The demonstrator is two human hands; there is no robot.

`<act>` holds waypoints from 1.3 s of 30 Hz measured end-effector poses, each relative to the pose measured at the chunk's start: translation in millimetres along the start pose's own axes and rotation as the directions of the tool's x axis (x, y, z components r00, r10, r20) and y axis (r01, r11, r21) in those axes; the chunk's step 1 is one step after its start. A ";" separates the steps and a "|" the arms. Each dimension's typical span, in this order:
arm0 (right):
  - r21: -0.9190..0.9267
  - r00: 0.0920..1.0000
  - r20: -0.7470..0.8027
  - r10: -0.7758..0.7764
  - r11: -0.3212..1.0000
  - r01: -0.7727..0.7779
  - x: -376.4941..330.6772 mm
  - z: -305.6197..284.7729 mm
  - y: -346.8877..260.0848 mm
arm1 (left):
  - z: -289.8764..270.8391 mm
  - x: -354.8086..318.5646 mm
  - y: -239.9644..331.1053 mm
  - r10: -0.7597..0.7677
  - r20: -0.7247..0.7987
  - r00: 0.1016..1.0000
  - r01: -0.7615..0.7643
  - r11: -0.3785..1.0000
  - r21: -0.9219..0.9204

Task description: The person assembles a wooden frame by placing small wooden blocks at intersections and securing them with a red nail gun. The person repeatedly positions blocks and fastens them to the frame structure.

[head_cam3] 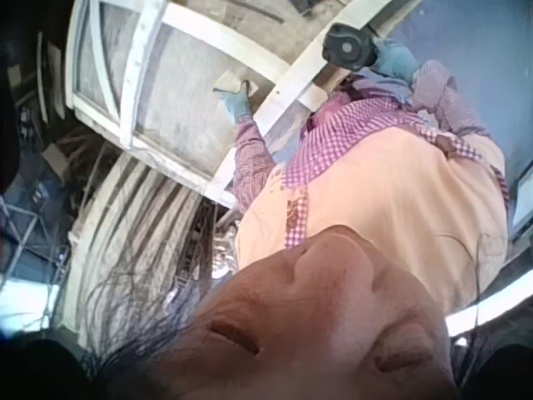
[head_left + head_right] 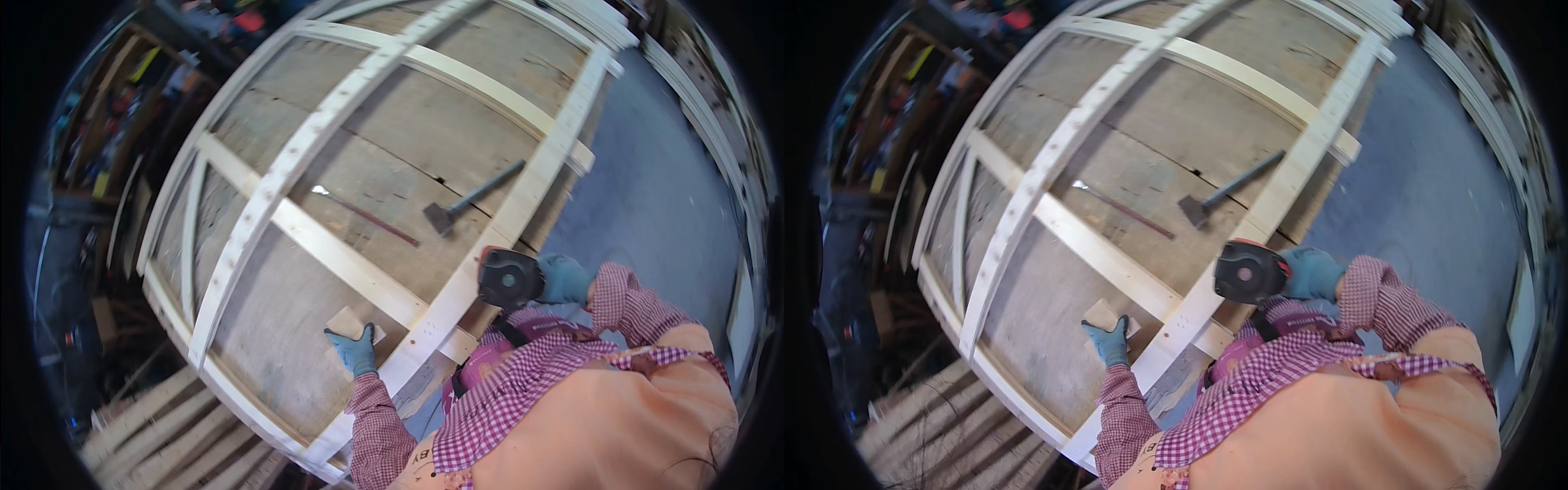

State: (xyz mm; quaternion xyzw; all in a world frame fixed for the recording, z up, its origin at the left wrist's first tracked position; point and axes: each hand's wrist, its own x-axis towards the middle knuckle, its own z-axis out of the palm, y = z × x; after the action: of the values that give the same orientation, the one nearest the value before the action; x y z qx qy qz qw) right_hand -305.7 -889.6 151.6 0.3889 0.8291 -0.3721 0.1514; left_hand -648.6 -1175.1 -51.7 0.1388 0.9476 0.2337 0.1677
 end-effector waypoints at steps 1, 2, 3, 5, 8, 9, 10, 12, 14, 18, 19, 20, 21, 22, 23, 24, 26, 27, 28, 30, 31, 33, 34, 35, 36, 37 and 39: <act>0.029 0.999 0.036 0.016 0.999 -0.017 2.5 -1.6 -8.5 | 6.4 7.3 -15.2 0.031 -0.017 0.999 -0.031 0.999 0.019; 0.052 0.996 0.073 0.040 0.998 -0.044 1.4 -3.2 -14.9 | 10.1 8.6 -15.4 -0.004 0.018 1.000 0.003 0.999 0.044; 0.063 0.994 0.079 0.073 0.995 -0.078 -1.3 -0.8 -15.2 | 6.0 10.9 -5.8 -0.033 0.036 0.999 0.031 0.997 0.073; 0.086 0.989 0.094 0.116 0.988 -0.124 -4.8 3.1 -14.3 | -4.7 6.0 18.1 -0.083 0.048 0.995 0.072 0.978 0.195; 0.125 0.994 0.070 0.089 0.987 -0.097 -6.9 5.3 -4.3 | 3.1 4.9 13.5 -0.028 0.070 0.997 0.006 0.957 0.291; 0.086 0.989 0.092 0.114 0.989 -0.122 -5.5 9.3 4.3 | 1.7 4.2 19.3 -0.001 0.001 1.000 0.001 0.970 0.245; 0.090 0.993 0.078 0.092 0.991 -0.099 -7.1 14.4 15.0 | 0.6 1.9 26.4 0.021 -0.068 0.997 -0.007 0.981 0.196; 0.097 0.999 0.048 0.017 0.995 -0.022 -6.5 15.2 27.5 | -4.6 -4.5 45.5 0.078 -0.191 0.978 -0.069 0.996 0.054; 0.129 0.995 0.094 0.028 0.991 -0.040 -10.6 2.7 42.3 | -9.7 -18.5 72.5 0.147 -0.280 0.949 -0.187 0.975 -0.124; 0.263 0.995 0.090 -0.051 0.964 0.026 -28.9 -32.7 86.0 | 5.1 -98.2 182.6 -0.003 0.112 0.994 0.089 0.623 -0.777; 0.306 0.992 0.084 -0.091 0.950 0.062 -36.9 -45.3 100.0 | 29.3 -112.7 176.2 0.098 0.201 0.975 0.099 0.617 -0.781; 0.359 0.992 0.038 -0.117 0.929 0.095 -47.0 -56.8 118.8 | 51.9 -136.9 186.2 0.093 0.380 0.920 0.301 0.451 -0.840; 0.411 0.990 -0.006 -0.139 0.902 0.129 -58.1 -67.3 140.2 | 75.8 -158.0 197.6 0.096 0.550 0.830 0.507 0.285 -0.814; 0.468 0.987 -0.047 -0.153 0.870 0.157 -68.5 -75.3 166.2 | 99.0 -180.2 236.0 0.090 0.710 0.698 0.702 0.112 -0.704; 0.462 0.959 -0.177 -0.222 0.841 0.280 -76.4 -78.2 189.2 | 120.3 -203.6 270.3 0.073 0.842 0.534 0.845 -0.068 -0.530; 0.516 0.974 -0.152 -0.167 0.827 0.222 -91.1 -90.5 212.7 | 147.4 -225.4 299.3 0.021 0.902 0.431 0.902 -0.051 -0.429; 0.604 1.000 -0.023 0.001 0.797 0.013 -119.7 -125.5 244.7 | 207.3 -257.6 329.6 0.189 0.892 0.410 0.912 -0.081 -0.402; 0.436 0.995 -0.099 -0.006 0.898 0.049 -131.1 -126.8 273.7 | 228.6 -267.5 360.5 0.121 0.873 0.473 0.863 0.135 -0.487; 0.402 0.979 -0.199 0.040 0.914 0.044 -144.7 -118.1 306.2 | 245.4 -277.4 392.6 0.070 0.834 0.548 0.768 0.354 -0.534; 0.481 0.909 -0.365 0.201 0.877 -0.001 -163.8 -94.4 366.4 | 265.5 -300.5 445.2 -0.014 0.718 0.696 0.621 0.514 -0.592; 0.597 0.842 -0.421 0.337 0.802 -0.023 -171.2 -82.0 396.8 | 266.8 -303.3 467.2 0.067 0.716 0.695 0.575 0.546 -0.610; 0.772 0.847 -0.279 0.453 0.630 -0.083 -165.1 -103.1 409.9 | 289.4 -305.4 482.3 0.033 0.663 0.748 0.518 0.595 -0.614; 0.851 0.828 -0.234 0.510 0.520 -0.079 -166.2 -120.5 405.4 | 305.3 -302.4 479.1 0.045 0.625 0.779 0.472 0.615 -0.632; 0.878 0.842 -0.166 0.513 0.466 -0.111 -164.3 -135.2 405.3 | 324.9 -300.4 473.3 -0.011 0.608 0.794 0.492 0.598 -0.632; 0.903 0.856 -0.099 0.507 0.408 -0.138 -158.4 -147.6 405.9 | 333.9 -296.5 473.1 -0.026 0.628 0.778 0.501 0.629 -0.595; 0.921 0.869 -0.031 0.494 0.352 -0.168 -151.9 -157.5 406.3 | 340.3 -294.0 469.9 -0.042 0.647 0.762 0.510 0.654 -0.558; 0.964 0.850 0.030 0.526 0.209 -0.163 -147.1 -161.3 416.6 | 350.1 -277.8 468.8 -0.045 0.659 0.751 0.510 0.673 -0.536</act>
State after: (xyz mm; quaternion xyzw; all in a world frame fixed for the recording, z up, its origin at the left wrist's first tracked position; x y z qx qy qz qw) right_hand 112.0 -674.2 132.4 0.6302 0.3487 -0.6758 -0.1568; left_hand -176.5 -731.7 -44.1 -0.0227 0.6971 0.4815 0.5308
